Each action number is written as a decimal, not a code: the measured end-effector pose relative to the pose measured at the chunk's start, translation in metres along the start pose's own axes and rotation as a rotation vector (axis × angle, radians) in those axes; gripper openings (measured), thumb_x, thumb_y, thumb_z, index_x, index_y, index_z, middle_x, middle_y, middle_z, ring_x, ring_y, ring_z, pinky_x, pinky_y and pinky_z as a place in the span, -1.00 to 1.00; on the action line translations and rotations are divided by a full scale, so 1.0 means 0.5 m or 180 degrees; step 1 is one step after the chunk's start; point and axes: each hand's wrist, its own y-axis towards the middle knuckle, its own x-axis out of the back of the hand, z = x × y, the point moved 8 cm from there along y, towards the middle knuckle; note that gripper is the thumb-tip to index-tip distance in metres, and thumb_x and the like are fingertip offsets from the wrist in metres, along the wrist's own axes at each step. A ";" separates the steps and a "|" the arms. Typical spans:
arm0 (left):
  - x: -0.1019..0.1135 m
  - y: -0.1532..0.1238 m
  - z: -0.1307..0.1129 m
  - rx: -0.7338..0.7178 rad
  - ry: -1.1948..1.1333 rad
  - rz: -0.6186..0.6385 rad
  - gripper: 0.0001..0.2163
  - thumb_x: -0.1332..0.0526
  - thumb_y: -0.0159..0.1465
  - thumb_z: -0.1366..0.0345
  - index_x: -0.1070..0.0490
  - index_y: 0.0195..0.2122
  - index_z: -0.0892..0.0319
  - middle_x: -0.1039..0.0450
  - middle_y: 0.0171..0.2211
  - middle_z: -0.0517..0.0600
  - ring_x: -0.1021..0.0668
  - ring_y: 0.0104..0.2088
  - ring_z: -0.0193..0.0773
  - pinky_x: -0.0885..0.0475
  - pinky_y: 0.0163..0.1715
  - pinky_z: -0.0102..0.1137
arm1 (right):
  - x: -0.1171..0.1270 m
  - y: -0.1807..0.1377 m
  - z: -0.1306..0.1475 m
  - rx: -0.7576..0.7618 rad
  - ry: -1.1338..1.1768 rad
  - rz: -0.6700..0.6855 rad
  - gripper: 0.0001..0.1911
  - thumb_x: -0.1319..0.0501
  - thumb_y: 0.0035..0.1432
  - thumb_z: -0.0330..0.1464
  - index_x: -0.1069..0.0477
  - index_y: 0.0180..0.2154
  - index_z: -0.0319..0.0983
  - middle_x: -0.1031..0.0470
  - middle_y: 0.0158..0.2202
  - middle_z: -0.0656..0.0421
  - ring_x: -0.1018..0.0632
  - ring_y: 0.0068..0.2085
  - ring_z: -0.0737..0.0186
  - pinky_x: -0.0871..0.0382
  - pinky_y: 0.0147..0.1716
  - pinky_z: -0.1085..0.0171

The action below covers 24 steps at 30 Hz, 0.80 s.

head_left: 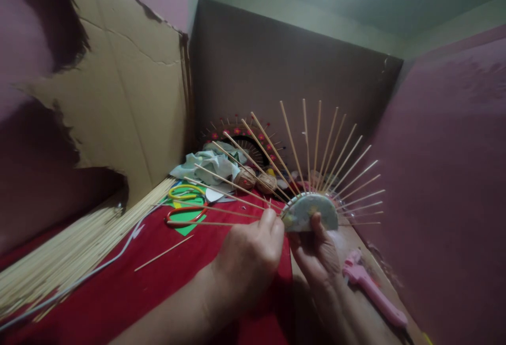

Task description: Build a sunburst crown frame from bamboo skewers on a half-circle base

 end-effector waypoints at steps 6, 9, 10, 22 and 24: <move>-0.006 0.000 -0.010 -0.0092 0.0209 -0.0024 -0.79 0.06 0.21 0.53 -0.31 -0.22 0.34 -0.42 -0.37 0.15 -0.45 -0.61 -0.25 -0.38 -0.71 -0.38 | -0.018 -0.008 0.001 -0.0052 -0.0026 0.0104 -0.77 -0.41 -0.10 -0.41 -0.51 -0.30 -0.18 -0.62 -0.30 0.26 -0.60 -0.24 0.33 -0.49 -0.14 0.33; -0.001 -0.002 -0.014 -0.0098 0.0314 -0.0210 -0.75 0.10 0.21 0.55 -0.32 -0.20 0.39 -0.43 -0.38 0.18 -0.47 -0.60 -0.23 -0.39 -0.72 -0.38 | -0.019 -0.005 0.004 -0.0030 -0.0009 0.0113 -0.69 -0.44 -0.18 -0.42 -0.51 -0.29 -0.20 -0.62 -0.27 0.24 -0.59 -0.21 0.31 -0.48 -0.12 0.33; 0.003 -0.003 -0.016 -0.0110 0.0374 -0.0318 -0.74 0.11 0.21 0.56 -0.33 -0.19 0.42 -0.44 -0.39 0.19 -0.48 -0.59 -0.22 -0.40 -0.71 -0.38 | -0.018 -0.004 0.005 -0.0009 -0.0040 0.0117 -0.69 -0.44 -0.16 -0.41 -0.51 -0.28 -0.20 -0.62 -0.25 0.24 -0.59 -0.18 0.30 -0.47 -0.09 0.31; 0.012 -0.015 -0.024 -0.0079 0.0478 -0.0593 -0.73 0.09 0.24 0.55 -0.33 -0.14 0.47 -0.45 -0.39 0.20 -0.48 -0.58 -0.22 -0.41 -0.69 -0.37 | -0.015 0.002 0.009 0.0236 -0.0404 0.0231 -0.87 -0.28 0.04 -0.28 -0.49 -0.30 -0.14 -0.61 -0.20 0.22 -0.52 -0.01 0.20 -0.35 0.08 0.11; 0.010 -0.015 -0.025 -0.0098 0.0437 -0.0583 -0.73 0.10 0.25 0.54 -0.33 -0.15 0.46 -0.44 -0.39 0.19 -0.48 -0.57 -0.22 -0.41 -0.68 -0.37 | -0.012 0.003 0.010 0.0232 -0.0418 0.0218 -0.87 -0.28 0.04 -0.29 -0.49 -0.30 -0.13 -0.61 -0.22 0.24 -0.53 -0.01 0.22 -0.35 0.08 0.12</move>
